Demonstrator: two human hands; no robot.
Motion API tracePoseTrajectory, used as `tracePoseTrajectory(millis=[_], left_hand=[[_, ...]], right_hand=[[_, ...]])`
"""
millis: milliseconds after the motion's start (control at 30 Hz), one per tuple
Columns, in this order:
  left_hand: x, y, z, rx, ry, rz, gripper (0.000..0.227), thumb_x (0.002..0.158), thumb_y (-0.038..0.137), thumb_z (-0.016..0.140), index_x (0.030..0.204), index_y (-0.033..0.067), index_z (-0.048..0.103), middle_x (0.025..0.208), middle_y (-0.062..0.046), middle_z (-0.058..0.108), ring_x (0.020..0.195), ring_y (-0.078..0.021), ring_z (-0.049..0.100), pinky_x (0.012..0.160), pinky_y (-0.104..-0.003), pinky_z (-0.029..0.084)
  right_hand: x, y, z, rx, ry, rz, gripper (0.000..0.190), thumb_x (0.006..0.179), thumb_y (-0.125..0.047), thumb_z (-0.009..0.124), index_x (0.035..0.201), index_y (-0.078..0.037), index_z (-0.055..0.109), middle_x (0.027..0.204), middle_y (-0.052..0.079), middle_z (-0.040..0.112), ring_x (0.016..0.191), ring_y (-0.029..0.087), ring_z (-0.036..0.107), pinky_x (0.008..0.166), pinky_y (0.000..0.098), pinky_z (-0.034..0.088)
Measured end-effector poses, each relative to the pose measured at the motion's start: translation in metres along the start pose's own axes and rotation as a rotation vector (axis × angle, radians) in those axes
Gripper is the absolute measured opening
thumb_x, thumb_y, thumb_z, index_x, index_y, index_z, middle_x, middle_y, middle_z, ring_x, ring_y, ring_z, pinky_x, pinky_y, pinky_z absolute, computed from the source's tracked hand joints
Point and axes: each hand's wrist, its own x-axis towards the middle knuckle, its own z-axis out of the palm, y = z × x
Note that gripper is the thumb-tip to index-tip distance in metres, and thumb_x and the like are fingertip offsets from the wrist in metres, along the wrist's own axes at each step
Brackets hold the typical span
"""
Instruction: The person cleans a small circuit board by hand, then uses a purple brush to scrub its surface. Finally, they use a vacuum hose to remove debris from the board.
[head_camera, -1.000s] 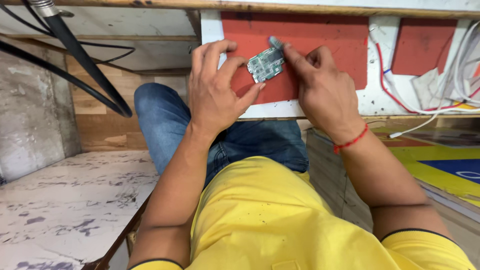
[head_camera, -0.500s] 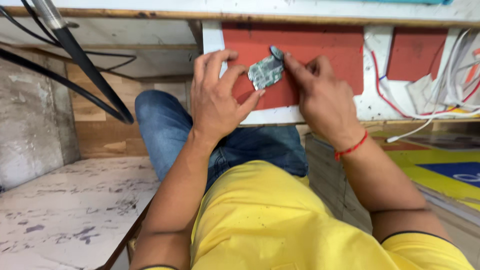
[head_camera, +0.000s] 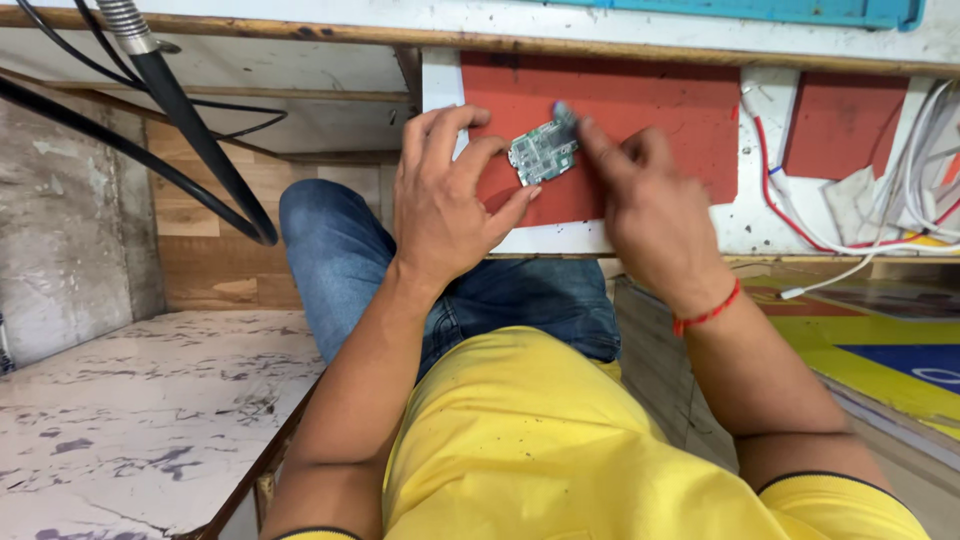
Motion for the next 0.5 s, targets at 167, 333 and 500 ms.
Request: tracePoseTrajectory(millis=[167, 333, 500], left_hand=[[-0.003, 0.001, -0.004, -0.007, -0.011, -0.004, 0.042, 0.077, 0.03, 0.092, 0.106, 0.0072, 0.073, 0.129, -0.009, 0.058, 0.126, -0.0348, 0.05, 0.101, -0.048, 0.049], [0.004, -0.001, -0.005, -0.002, 0.005, 0.006, 0.042, 0.077, 0.031, 0.092, 0.107, 0.0075, 0.073, 0.129, -0.009, 0.058, 0.125, -0.0351, 0.051, 0.102, -0.048, 0.049], [0.002, -0.002, -0.001, 0.0, 0.027, 0.036, 0.043, 0.077, 0.031, 0.093, 0.108, 0.0077, 0.073, 0.129, -0.009, 0.058, 0.125, -0.0356, 0.05, 0.104, -0.049, 0.048]], right_hand=[[0.007, -0.01, -0.005, 0.034, -0.026, -0.061, 0.051, 0.097, -0.002, 0.06, 0.145, -0.018, 0.062, 0.106, 0.016, 0.065, 0.073, 0.038, 0.067, 0.058, 0.048, 0.054], [0.008, 0.002, -0.001, 0.032, -0.073, -0.191, 0.063, 0.085, 0.003, 0.058, 0.144, -0.019, 0.063, 0.108, 0.017, 0.065, 0.068, 0.037, 0.067, 0.058, 0.0464, 0.056], [-0.001, 0.008, 0.006, -0.044, 0.046, -0.092, 0.06, 0.09, 0.003, 0.06, 0.146, -0.018, 0.063, 0.107, 0.017, 0.064, 0.07, 0.036, 0.066, 0.061, 0.0463, 0.055]])
